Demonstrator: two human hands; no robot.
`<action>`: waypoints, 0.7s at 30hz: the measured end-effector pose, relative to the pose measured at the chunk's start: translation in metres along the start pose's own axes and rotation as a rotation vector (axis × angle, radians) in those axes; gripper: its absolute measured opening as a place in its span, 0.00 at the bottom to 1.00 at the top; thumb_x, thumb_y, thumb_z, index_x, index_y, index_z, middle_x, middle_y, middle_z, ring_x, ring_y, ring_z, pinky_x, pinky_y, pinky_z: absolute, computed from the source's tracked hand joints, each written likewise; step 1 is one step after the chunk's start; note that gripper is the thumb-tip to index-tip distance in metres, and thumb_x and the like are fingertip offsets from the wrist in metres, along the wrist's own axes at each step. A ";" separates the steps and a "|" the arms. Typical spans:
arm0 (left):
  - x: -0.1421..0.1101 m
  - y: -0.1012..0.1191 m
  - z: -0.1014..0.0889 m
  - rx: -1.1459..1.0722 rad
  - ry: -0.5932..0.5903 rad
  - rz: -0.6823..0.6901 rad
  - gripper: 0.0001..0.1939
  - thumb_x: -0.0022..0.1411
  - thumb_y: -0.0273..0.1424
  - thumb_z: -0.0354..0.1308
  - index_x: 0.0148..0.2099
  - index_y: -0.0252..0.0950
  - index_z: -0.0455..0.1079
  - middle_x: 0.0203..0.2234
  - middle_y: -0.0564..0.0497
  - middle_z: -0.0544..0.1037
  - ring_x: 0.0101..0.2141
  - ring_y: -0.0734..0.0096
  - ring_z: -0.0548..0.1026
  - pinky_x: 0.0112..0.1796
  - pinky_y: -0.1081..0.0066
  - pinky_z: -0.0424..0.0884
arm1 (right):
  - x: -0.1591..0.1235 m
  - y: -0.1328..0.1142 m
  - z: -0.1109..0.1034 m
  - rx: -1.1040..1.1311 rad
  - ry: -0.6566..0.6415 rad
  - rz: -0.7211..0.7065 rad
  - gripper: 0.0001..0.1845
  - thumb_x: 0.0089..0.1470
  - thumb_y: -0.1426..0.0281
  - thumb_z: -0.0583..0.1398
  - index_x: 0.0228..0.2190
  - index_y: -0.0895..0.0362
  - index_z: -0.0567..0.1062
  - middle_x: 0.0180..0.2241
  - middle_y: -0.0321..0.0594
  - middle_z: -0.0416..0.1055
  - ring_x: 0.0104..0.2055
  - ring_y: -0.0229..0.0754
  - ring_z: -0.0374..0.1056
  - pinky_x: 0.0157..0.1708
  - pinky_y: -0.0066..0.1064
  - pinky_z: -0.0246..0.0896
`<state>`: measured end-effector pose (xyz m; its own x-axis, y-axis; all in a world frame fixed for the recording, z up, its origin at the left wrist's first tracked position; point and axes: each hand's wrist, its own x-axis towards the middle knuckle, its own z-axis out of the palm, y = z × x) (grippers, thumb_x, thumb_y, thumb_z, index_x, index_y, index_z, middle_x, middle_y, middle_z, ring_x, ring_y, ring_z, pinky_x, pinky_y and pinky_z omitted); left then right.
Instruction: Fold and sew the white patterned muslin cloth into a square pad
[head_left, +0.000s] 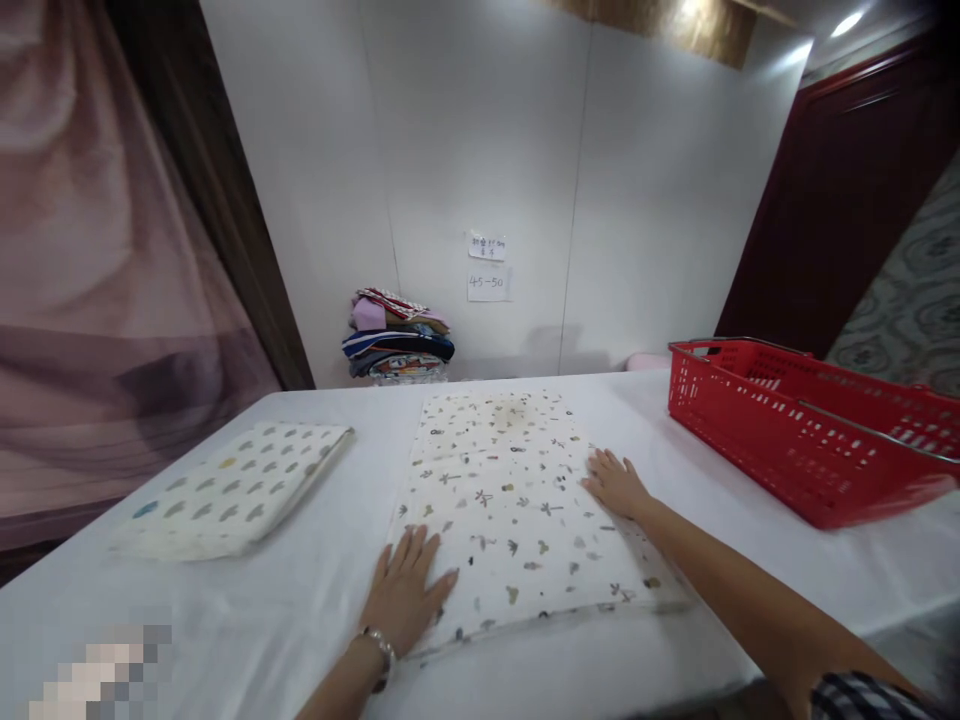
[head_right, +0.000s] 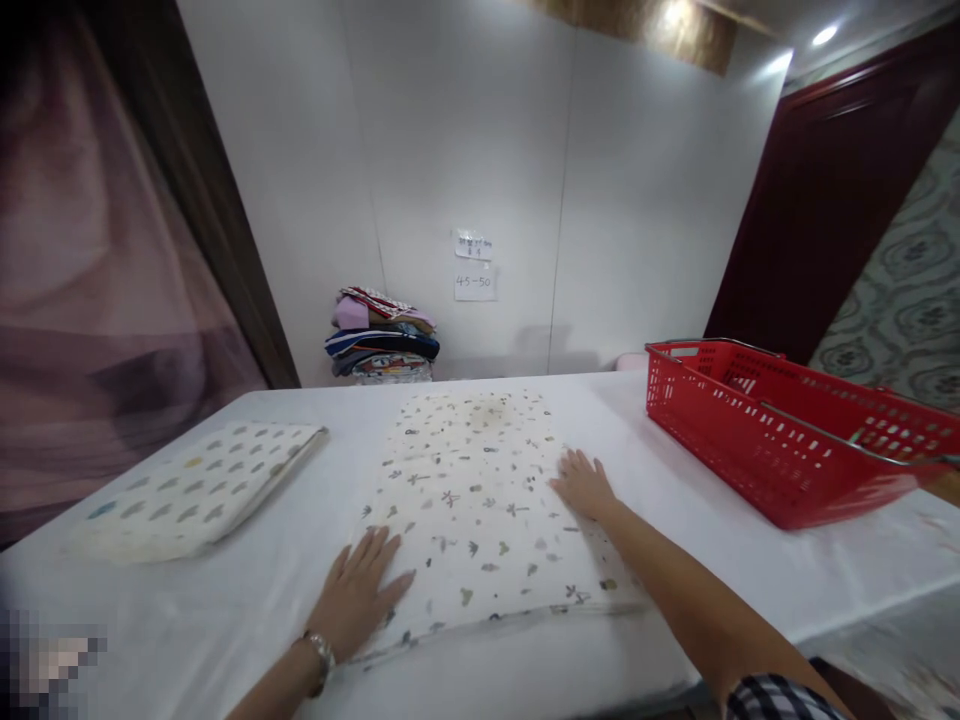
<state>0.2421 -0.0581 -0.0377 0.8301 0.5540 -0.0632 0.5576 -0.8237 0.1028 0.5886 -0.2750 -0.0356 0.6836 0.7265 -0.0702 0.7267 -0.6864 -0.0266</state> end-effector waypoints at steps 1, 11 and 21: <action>0.005 0.001 -0.007 -0.019 -0.055 0.000 0.31 0.61 0.49 0.38 0.62 0.41 0.57 0.62 0.48 0.52 0.62 0.57 0.47 0.58 0.51 0.45 | 0.000 -0.010 -0.003 0.007 0.010 -0.036 0.36 0.58 0.51 0.39 0.61 0.59 0.52 0.65 0.45 0.36 0.66 0.48 0.29 0.60 0.47 0.26; 0.066 0.009 -0.025 0.036 0.068 -0.147 0.37 0.61 0.51 0.34 0.64 0.34 0.50 0.64 0.44 0.46 0.63 0.55 0.42 0.59 0.49 0.43 | 0.032 -0.153 -0.014 0.239 -0.038 -0.413 0.39 0.57 0.48 0.38 0.62 0.59 0.46 0.65 0.43 0.33 0.66 0.45 0.26 0.61 0.43 0.23; 0.066 -0.003 -0.004 0.056 0.056 -0.159 0.36 0.61 0.51 0.34 0.65 0.34 0.48 0.64 0.45 0.46 0.63 0.56 0.42 0.59 0.51 0.43 | 0.108 -0.058 -0.012 0.110 -0.079 -0.114 0.37 0.58 0.51 0.38 0.61 0.59 0.50 0.65 0.46 0.37 0.65 0.51 0.32 0.59 0.48 0.30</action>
<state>0.2950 -0.0183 -0.0379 0.7306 0.6826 -0.0188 0.6827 -0.7296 0.0398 0.6215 -0.1561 -0.0297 0.5869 0.7978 -0.1382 0.7844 -0.6026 -0.1472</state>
